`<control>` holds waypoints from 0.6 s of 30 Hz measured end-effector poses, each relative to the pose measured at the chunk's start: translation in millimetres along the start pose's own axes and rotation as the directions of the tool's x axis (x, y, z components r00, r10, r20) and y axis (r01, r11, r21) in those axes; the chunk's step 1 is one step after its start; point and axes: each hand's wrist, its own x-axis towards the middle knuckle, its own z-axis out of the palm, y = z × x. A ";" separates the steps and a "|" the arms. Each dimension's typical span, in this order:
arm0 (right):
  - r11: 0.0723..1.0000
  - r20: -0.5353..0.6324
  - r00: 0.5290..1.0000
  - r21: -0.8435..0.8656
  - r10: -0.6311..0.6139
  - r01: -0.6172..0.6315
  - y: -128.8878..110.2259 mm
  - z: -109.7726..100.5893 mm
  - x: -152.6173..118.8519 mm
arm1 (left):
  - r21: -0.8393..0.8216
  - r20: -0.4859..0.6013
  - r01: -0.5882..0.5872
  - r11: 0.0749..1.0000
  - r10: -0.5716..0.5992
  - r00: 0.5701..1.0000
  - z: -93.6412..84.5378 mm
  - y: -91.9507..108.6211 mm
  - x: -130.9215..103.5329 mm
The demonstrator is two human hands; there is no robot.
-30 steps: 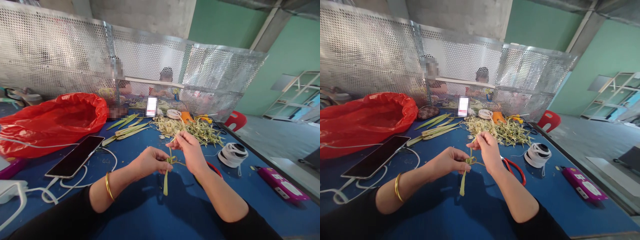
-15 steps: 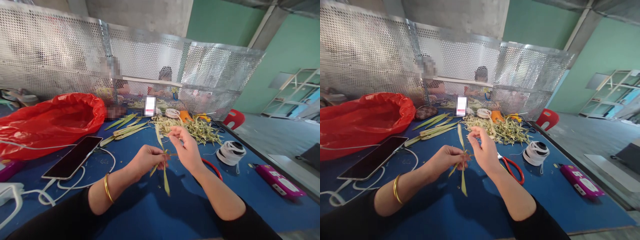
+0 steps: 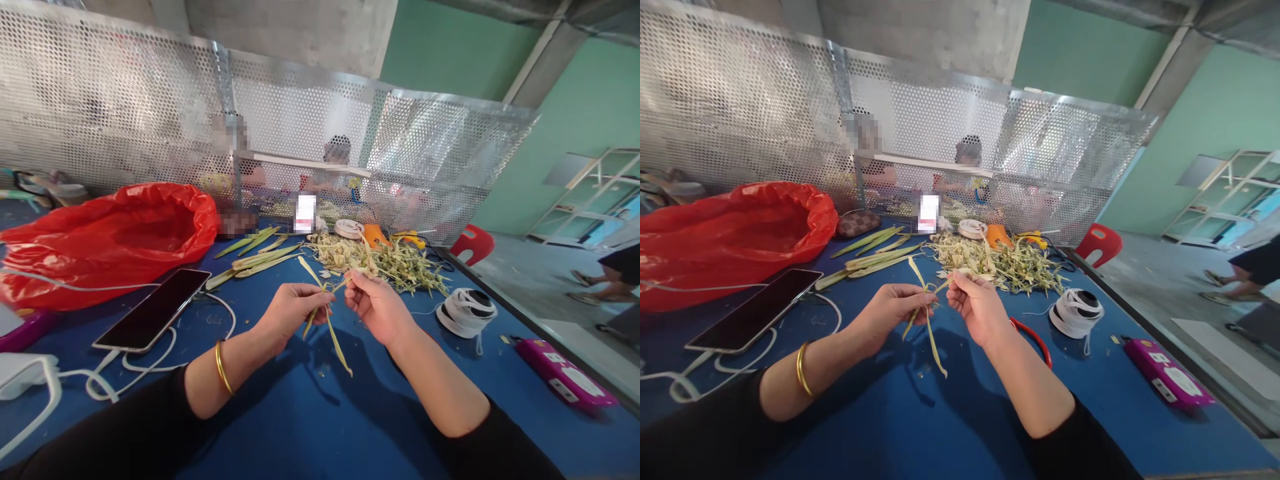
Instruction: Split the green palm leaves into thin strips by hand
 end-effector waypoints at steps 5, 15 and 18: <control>0.990 -0.055 0.991 -0.072 -0.123 0.119 0.3 -1.2 2.2 | 0.101 0.049 -0.053 0.993 0.048 0.998 0.3 2.0 -1.5; 0.696 0.246 0.968 -0.686 -0.054 0.213 5.9 7.4 -9.8 | -0.040 -0.110 -0.067 0.997 0.062 0.992 -7.4 -3.1 7.0; 0.483 0.356 0.932 -0.806 -0.065 0.342 7.8 8.5 -15.5 | -0.048 -0.109 -0.086 0.995 0.080 0.991 -7.2 -3.5 7.8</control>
